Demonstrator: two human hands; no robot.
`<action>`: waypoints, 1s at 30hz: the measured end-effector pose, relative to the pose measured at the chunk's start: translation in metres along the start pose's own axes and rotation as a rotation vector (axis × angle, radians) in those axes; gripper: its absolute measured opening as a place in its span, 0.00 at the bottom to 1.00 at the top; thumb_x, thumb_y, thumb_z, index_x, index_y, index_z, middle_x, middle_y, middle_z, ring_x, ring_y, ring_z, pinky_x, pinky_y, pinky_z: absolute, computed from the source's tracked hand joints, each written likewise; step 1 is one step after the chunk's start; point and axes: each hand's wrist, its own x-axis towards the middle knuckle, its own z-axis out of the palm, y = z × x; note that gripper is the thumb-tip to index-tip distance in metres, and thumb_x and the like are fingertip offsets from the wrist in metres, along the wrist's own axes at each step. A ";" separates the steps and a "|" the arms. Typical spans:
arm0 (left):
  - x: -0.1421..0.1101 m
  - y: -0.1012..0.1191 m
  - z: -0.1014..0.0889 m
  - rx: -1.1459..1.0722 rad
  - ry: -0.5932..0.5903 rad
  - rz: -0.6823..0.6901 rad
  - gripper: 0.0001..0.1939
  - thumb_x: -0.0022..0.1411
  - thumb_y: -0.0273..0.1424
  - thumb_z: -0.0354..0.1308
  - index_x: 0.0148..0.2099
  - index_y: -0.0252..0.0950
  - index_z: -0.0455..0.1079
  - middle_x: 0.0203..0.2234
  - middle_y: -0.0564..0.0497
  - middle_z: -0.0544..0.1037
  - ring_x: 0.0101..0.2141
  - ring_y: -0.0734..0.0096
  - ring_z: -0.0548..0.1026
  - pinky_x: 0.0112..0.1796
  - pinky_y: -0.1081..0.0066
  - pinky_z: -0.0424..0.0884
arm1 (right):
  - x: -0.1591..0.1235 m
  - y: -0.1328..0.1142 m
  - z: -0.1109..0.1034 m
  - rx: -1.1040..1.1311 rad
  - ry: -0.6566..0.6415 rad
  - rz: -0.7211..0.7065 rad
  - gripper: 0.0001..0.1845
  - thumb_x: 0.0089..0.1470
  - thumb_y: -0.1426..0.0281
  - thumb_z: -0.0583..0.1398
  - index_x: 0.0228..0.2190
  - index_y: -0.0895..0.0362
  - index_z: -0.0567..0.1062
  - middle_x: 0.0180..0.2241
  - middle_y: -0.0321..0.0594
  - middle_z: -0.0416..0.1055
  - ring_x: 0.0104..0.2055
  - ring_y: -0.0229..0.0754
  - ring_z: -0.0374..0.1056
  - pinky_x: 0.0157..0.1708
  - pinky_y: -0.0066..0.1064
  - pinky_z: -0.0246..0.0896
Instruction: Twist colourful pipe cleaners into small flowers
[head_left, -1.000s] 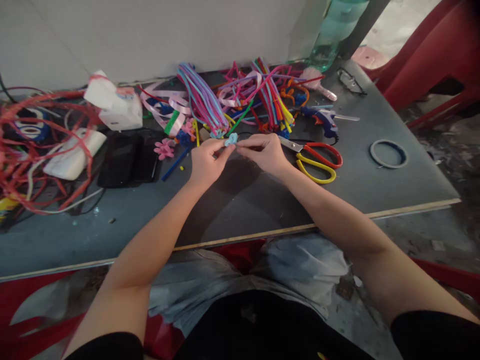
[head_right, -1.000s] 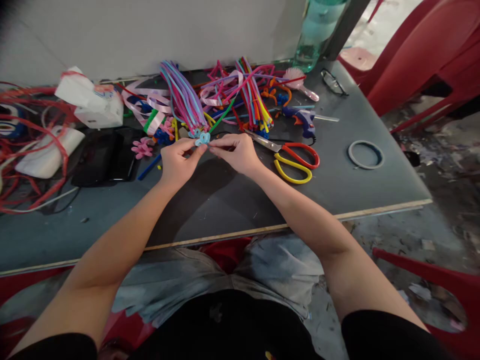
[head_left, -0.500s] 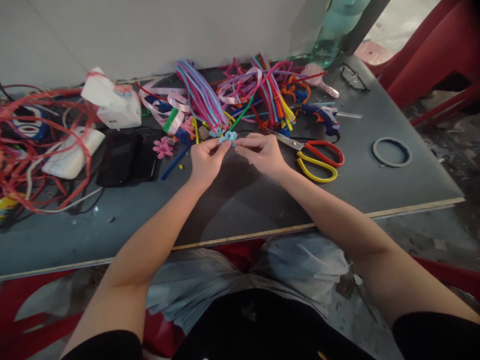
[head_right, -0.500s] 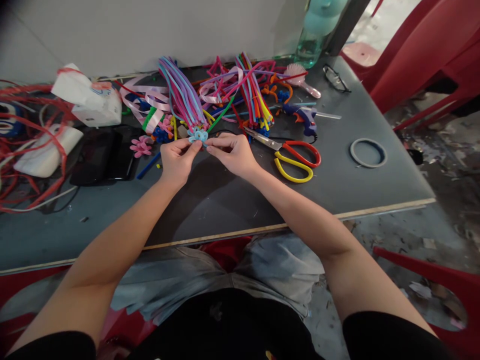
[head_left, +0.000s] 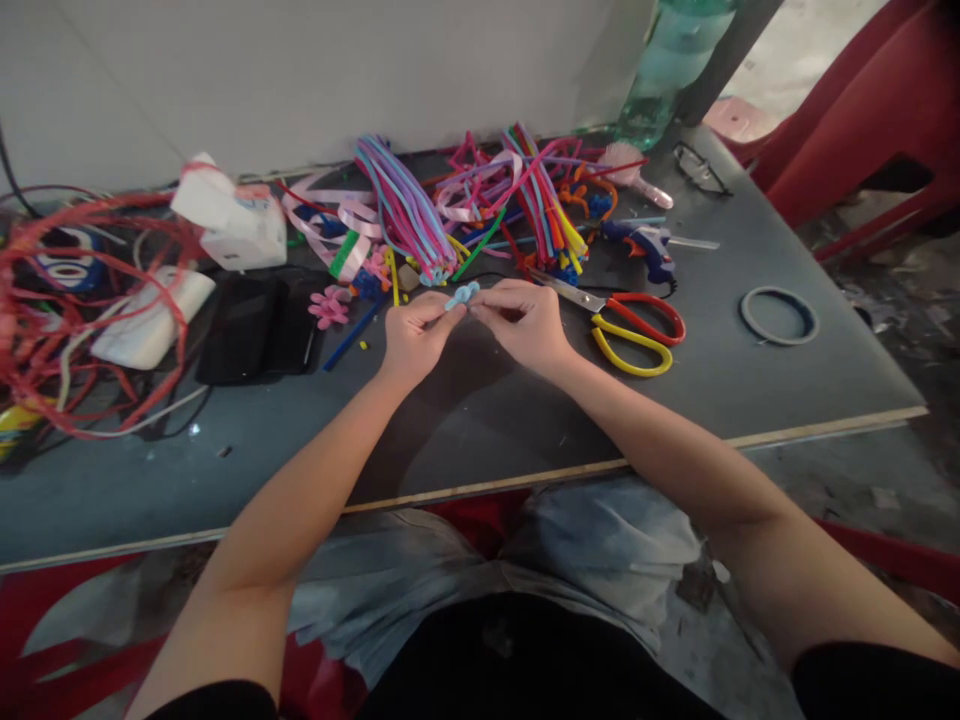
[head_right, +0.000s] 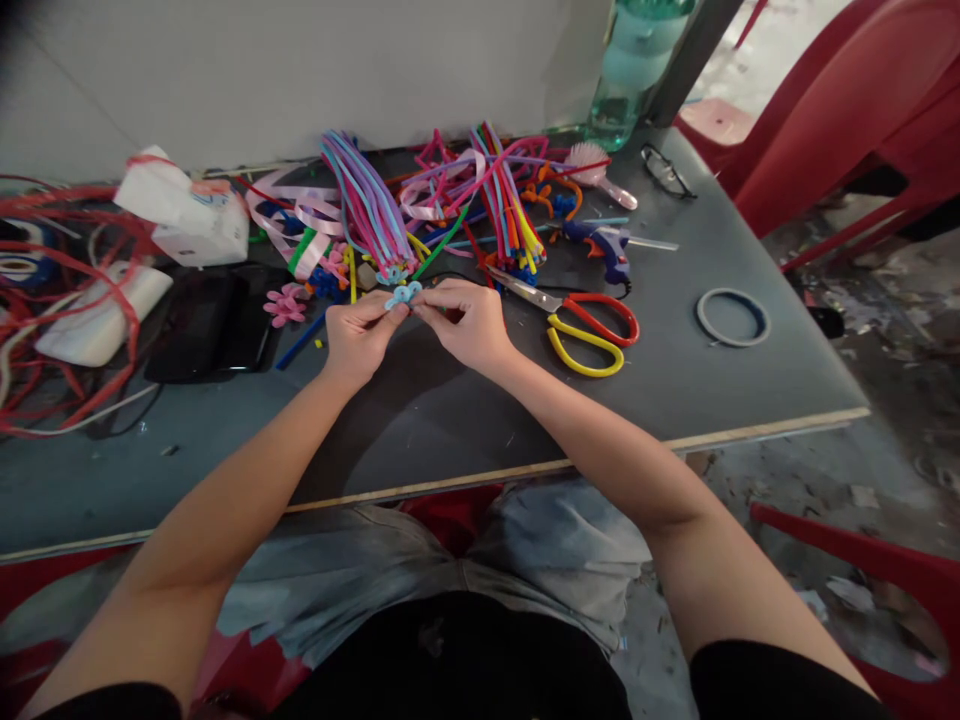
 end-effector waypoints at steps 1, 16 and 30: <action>0.000 -0.001 -0.001 -0.025 -0.006 -0.009 0.23 0.66 0.52 0.60 0.31 0.39 0.82 0.28 0.49 0.84 0.31 0.70 0.80 0.37 0.68 0.76 | 0.000 0.000 0.000 0.014 -0.012 0.007 0.09 0.58 0.67 0.63 0.30 0.56 0.83 0.29 0.37 0.77 0.27 0.34 0.66 0.29 0.29 0.59; 0.015 -0.006 -0.016 0.211 -0.147 0.255 0.21 0.69 0.48 0.58 0.34 0.38 0.81 0.30 0.48 0.83 0.36 0.67 0.80 0.42 0.66 0.76 | 0.014 0.015 -0.015 -0.145 -0.100 -0.230 0.13 0.64 0.60 0.60 0.35 0.53 0.81 0.41 0.43 0.76 0.46 0.45 0.72 0.52 0.45 0.67; 0.013 0.008 -0.017 -0.257 -0.459 -0.170 0.25 0.54 0.58 0.68 0.35 0.40 0.84 0.32 0.45 0.86 0.34 0.62 0.84 0.37 0.67 0.79 | 0.021 0.016 -0.021 0.609 -0.512 0.266 0.26 0.44 0.46 0.72 0.30 0.56 0.82 0.44 0.42 0.73 0.44 0.40 0.70 0.46 0.35 0.70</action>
